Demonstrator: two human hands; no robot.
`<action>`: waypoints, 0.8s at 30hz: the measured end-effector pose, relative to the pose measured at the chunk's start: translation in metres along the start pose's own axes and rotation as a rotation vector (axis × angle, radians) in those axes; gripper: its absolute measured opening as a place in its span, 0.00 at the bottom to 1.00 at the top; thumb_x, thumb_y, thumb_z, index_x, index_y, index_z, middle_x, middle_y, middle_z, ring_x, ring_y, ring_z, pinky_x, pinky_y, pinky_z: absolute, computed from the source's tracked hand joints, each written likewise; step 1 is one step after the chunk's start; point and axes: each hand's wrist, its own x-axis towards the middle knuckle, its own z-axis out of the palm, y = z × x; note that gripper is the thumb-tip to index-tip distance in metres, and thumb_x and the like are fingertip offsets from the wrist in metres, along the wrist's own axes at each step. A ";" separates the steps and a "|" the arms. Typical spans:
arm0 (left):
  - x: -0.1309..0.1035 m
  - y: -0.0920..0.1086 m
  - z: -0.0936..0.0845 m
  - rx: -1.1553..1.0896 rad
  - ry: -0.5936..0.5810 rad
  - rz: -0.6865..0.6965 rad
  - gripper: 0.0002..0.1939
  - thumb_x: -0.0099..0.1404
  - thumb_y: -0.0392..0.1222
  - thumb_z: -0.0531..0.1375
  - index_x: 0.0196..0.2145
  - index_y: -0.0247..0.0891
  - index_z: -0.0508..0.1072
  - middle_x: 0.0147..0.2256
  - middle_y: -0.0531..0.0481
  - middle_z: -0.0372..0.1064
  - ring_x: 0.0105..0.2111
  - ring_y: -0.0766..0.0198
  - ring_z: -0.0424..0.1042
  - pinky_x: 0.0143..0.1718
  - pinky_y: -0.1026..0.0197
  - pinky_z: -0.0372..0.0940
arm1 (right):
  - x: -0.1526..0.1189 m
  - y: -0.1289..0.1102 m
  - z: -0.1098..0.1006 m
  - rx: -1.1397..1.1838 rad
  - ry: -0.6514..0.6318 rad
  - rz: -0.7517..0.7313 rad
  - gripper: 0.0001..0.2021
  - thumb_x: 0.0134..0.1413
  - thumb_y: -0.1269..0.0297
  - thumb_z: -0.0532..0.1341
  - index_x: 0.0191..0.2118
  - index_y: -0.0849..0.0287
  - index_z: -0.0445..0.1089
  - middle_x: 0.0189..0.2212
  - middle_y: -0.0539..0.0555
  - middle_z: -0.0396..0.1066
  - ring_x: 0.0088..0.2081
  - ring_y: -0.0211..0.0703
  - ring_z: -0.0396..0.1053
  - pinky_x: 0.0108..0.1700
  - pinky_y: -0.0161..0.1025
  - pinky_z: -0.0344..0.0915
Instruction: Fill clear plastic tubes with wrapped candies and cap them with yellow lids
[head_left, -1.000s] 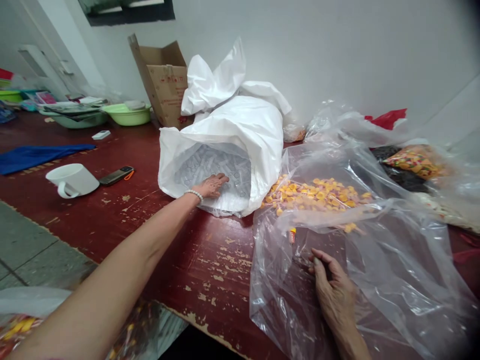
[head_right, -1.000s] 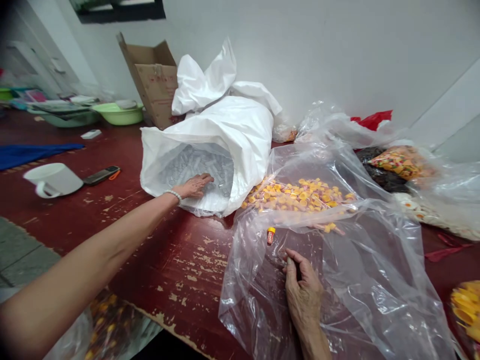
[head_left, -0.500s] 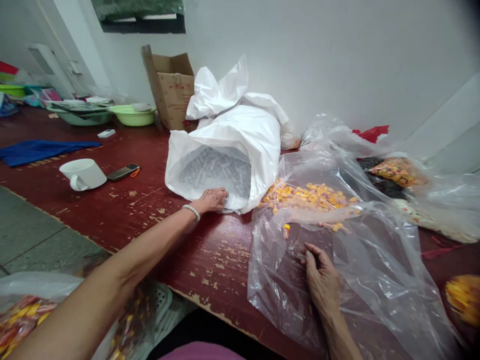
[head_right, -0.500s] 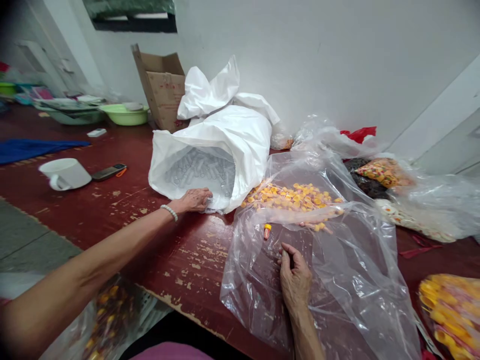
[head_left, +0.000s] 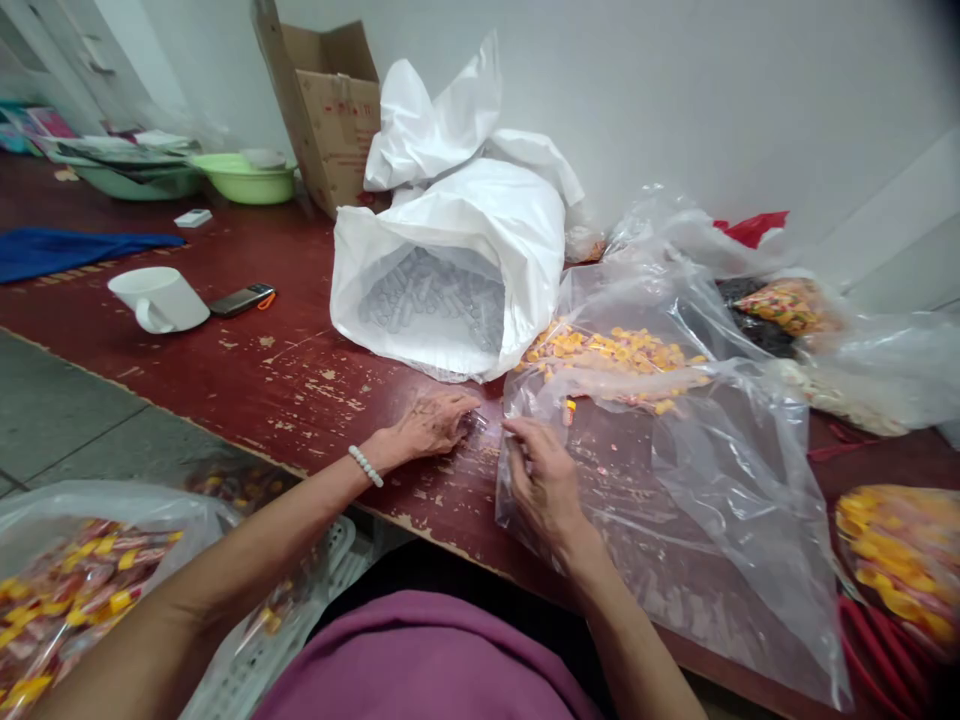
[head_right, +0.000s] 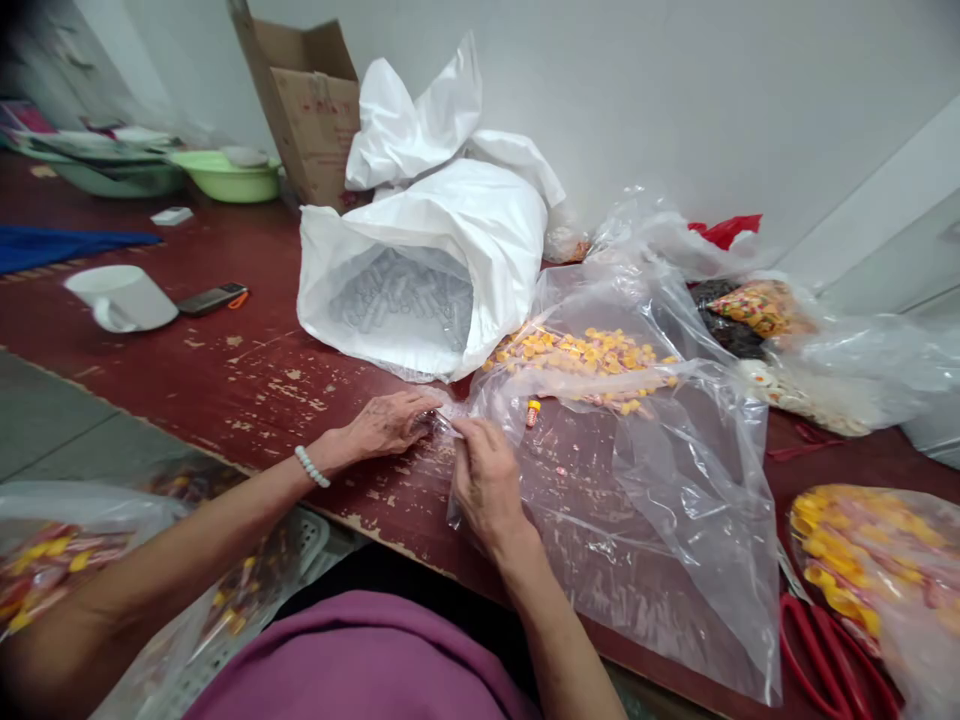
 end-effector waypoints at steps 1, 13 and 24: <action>-0.001 0.000 0.001 -0.028 0.010 -0.009 0.18 0.62 0.35 0.53 0.50 0.34 0.68 0.51 0.40 0.68 0.52 0.54 0.66 0.53 0.54 0.61 | 0.003 0.000 0.012 -0.010 -0.043 -0.010 0.14 0.59 0.72 0.52 0.48 0.57 0.67 0.45 0.58 0.71 0.48 0.44 0.67 0.52 0.43 0.65; -0.027 -0.021 0.006 -0.760 0.371 -0.443 0.15 0.55 0.40 0.61 0.41 0.35 0.70 0.35 0.47 0.74 0.27 0.66 0.71 0.28 0.65 0.65 | 0.025 0.023 0.067 -0.293 -0.339 0.015 0.06 0.57 0.67 0.56 0.41 0.59 0.67 0.43 0.59 0.68 0.44 0.49 0.63 0.48 0.46 0.62; -0.039 -0.021 0.006 -0.780 0.478 -0.546 0.12 0.54 0.41 0.62 0.36 0.34 0.75 0.34 0.46 0.74 0.32 0.62 0.71 0.35 0.62 0.66 | 0.026 0.027 0.073 -0.252 -0.306 0.030 0.06 0.53 0.68 0.58 0.38 0.58 0.65 0.39 0.58 0.65 0.42 0.48 0.61 0.46 0.44 0.60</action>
